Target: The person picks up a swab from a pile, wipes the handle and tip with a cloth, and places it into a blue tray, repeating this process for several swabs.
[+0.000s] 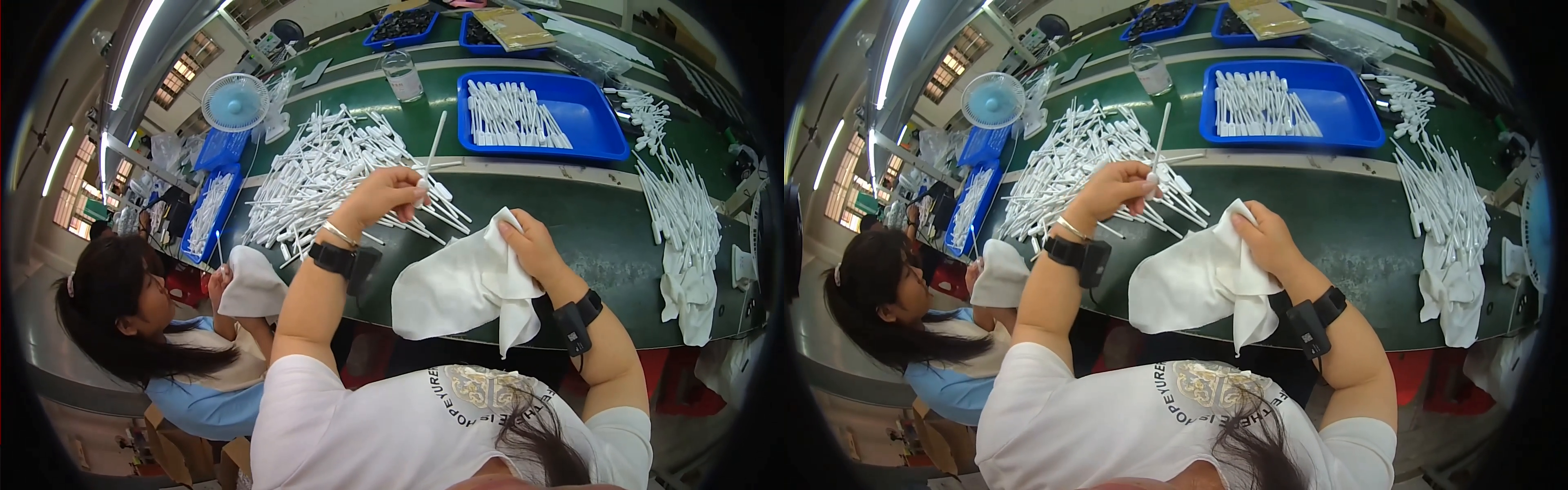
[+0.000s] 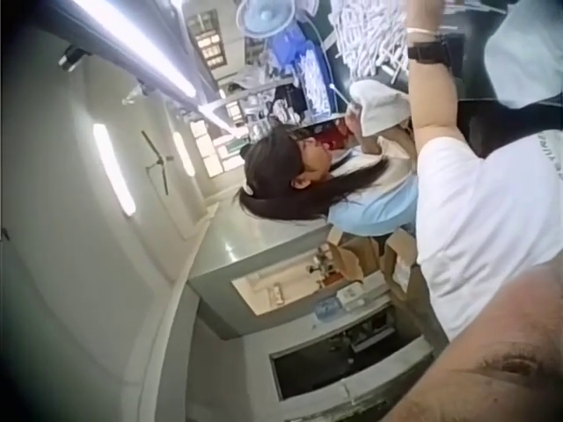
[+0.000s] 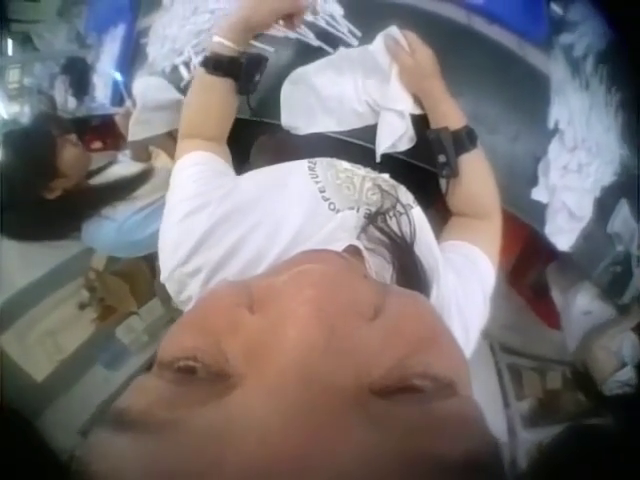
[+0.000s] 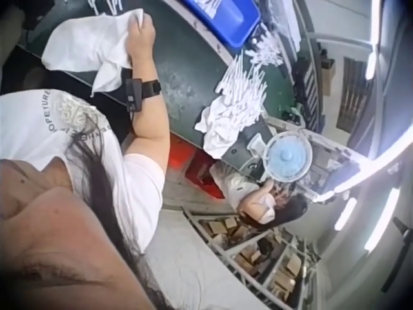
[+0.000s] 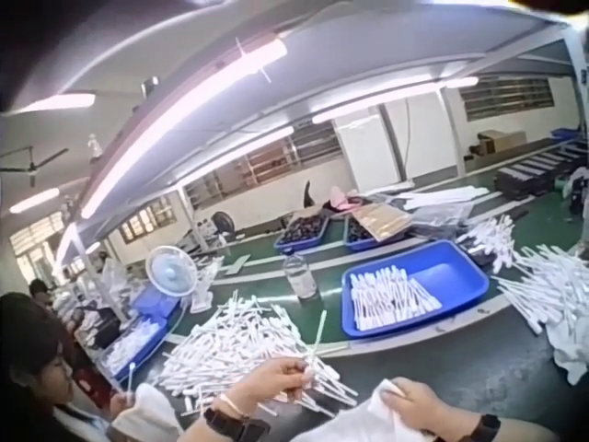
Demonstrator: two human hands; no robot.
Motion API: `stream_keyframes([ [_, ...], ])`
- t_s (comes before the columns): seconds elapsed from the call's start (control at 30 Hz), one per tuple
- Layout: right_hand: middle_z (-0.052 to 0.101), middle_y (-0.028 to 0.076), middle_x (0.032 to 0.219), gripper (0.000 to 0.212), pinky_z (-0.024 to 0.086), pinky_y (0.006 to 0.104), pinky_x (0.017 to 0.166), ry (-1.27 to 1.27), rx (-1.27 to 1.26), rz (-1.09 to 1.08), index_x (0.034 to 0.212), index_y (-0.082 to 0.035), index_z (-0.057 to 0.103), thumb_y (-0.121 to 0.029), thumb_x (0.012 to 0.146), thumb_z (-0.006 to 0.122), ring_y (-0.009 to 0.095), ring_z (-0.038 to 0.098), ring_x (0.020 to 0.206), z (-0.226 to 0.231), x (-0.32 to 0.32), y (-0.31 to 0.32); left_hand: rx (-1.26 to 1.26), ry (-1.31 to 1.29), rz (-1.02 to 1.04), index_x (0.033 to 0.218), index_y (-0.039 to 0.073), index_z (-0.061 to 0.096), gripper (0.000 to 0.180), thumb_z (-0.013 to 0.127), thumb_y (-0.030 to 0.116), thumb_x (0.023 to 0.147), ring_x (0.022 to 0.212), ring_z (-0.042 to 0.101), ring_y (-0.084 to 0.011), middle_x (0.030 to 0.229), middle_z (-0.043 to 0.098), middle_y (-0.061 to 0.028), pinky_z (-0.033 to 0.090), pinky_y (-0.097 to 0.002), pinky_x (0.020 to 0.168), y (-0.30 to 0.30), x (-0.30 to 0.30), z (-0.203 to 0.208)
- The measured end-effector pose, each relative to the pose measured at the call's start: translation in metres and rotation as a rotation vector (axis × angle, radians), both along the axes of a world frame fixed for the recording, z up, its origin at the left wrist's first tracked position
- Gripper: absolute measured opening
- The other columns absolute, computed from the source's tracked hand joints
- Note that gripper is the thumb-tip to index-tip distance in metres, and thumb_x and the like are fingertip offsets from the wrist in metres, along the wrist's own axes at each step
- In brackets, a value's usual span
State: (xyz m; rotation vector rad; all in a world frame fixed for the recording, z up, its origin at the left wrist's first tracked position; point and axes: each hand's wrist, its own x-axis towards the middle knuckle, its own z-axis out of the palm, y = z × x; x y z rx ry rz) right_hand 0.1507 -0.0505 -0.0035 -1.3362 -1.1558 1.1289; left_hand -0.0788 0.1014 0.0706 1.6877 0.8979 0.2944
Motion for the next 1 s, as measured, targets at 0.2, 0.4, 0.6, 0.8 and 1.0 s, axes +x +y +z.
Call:
stream_keyframes([
  [0.2, 0.058, 0.004, 0.084, 0.024, 0.042, 0.0228, 0.067, -0.118, 0.008, 0.042, 0.098, -0.001, 0.056, -0.019, 0.083, 0.058, 0.009, 0.052, 0.076, 0.01, 0.013, -0.004, -0.3, -0.364, 0.031, 0.092, 0.0, 0.057, 0.014, 0.056, 0.012, 0.085, 0.052, 0.053, -0.0068, 0.079, 0.062, -0.007, 0.042, -0.0184, 0.046, -0.041, 0.051, -0.027],
  [0.4, 0.059, 0.003, 0.083, 0.025, 0.044, 0.0235, 0.067, -0.475, -0.109, 0.292, 0.096, 0.002, 0.058, -0.019, 0.081, 0.062, 0.009, 0.053, 0.075, 0.032, 0.045, 0.001, -0.394, -0.476, 0.043, 0.082, 0.003, 0.056, 0.014, 0.06, 0.016, 0.083, 0.048, 0.05, -0.0064, 0.074, 0.062, -0.0058, 0.039, -0.0184, 0.042, -0.05, 0.06, -0.059],
  [0.6, 0.06, 0.003, 0.085, 0.024, 0.044, 0.0233, 0.068, 0.012, -0.041, 0.14, 0.097, 0.002, 0.059, -0.018, 0.084, 0.06, 0.009, 0.054, 0.074, 0.017, 0.049, 0.002, -0.455, -0.434, 0.056, 0.079, 0.003, 0.056, 0.016, 0.062, 0.017, 0.082, 0.046, 0.05, -0.0065, 0.071, 0.062, -0.0051, 0.037, -0.0187, 0.04, -0.058, 0.062, -0.059],
  [0.8, 0.062, 0.004, 0.086, 0.024, 0.045, 0.0239, 0.069, 0.339, -0.048, -0.071, 0.1, 0.001, 0.059, -0.019, 0.085, 0.058, 0.008, 0.054, 0.076, 0.003, 0.029, 0.007, -0.393, -0.354, 0.01, 0.082, 0.002, 0.057, 0.01, 0.06, 0.012, 0.081, 0.046, 0.051, -0.0076, 0.071, 0.062, -0.0047, 0.039, -0.0198, 0.041, -0.068, 0.066, -0.067],
  [1.0, 0.061, 0.005, 0.083, 0.022, 0.046, 0.0251, 0.068, -0.127, 0.1, -0.178, 0.097, 0.0, 0.058, -0.019, 0.088, 0.054, 0.011, 0.057, 0.075, 0.007, -0.015, -0.004, 0.147, -0.24, -0.066, 0.086, 0.0, 0.057, 0.011, 0.058, 0.009, 0.08, 0.047, 0.052, -0.0083, 0.069, 0.06, -0.0041, 0.042, -0.0209, 0.044, -0.093, 0.075, -0.072],
])
